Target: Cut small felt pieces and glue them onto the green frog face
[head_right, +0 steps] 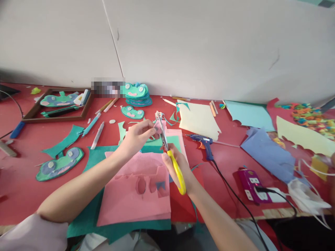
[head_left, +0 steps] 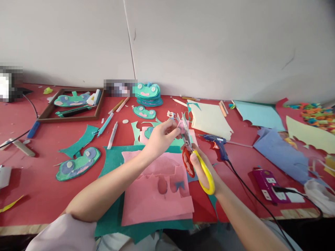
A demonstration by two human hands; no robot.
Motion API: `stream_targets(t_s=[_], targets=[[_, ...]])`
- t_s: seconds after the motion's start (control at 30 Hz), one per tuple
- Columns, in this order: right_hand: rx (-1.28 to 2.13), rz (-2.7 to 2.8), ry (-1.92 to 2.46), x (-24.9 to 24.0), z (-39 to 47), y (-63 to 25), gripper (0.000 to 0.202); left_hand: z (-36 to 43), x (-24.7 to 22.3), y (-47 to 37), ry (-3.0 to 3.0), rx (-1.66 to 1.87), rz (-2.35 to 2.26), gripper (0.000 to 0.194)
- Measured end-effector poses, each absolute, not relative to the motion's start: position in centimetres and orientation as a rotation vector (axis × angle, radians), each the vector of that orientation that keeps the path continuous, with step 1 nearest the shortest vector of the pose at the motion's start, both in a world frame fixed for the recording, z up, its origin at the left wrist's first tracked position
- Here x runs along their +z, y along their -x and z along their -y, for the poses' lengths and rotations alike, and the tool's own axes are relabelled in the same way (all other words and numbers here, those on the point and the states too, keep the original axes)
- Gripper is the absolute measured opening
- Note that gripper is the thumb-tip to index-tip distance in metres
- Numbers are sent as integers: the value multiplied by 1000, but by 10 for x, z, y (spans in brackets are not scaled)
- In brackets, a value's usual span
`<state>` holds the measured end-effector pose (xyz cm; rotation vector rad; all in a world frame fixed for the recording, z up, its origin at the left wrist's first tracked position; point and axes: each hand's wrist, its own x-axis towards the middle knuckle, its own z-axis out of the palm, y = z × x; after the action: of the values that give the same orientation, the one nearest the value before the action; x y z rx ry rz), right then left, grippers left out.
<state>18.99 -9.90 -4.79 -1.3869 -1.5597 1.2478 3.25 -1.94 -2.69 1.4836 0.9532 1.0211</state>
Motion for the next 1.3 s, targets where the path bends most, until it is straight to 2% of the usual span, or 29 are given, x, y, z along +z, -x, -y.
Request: stream_targets(t_s=[0.93,1.3], targets=[[1309,1394,1369,-46,100,-185,54,19,-32,-33,-1603,951,-957,17],[1228,1589,1414,-40,101,-189,48,22,-25,-30,-1592,915,-967,24]])
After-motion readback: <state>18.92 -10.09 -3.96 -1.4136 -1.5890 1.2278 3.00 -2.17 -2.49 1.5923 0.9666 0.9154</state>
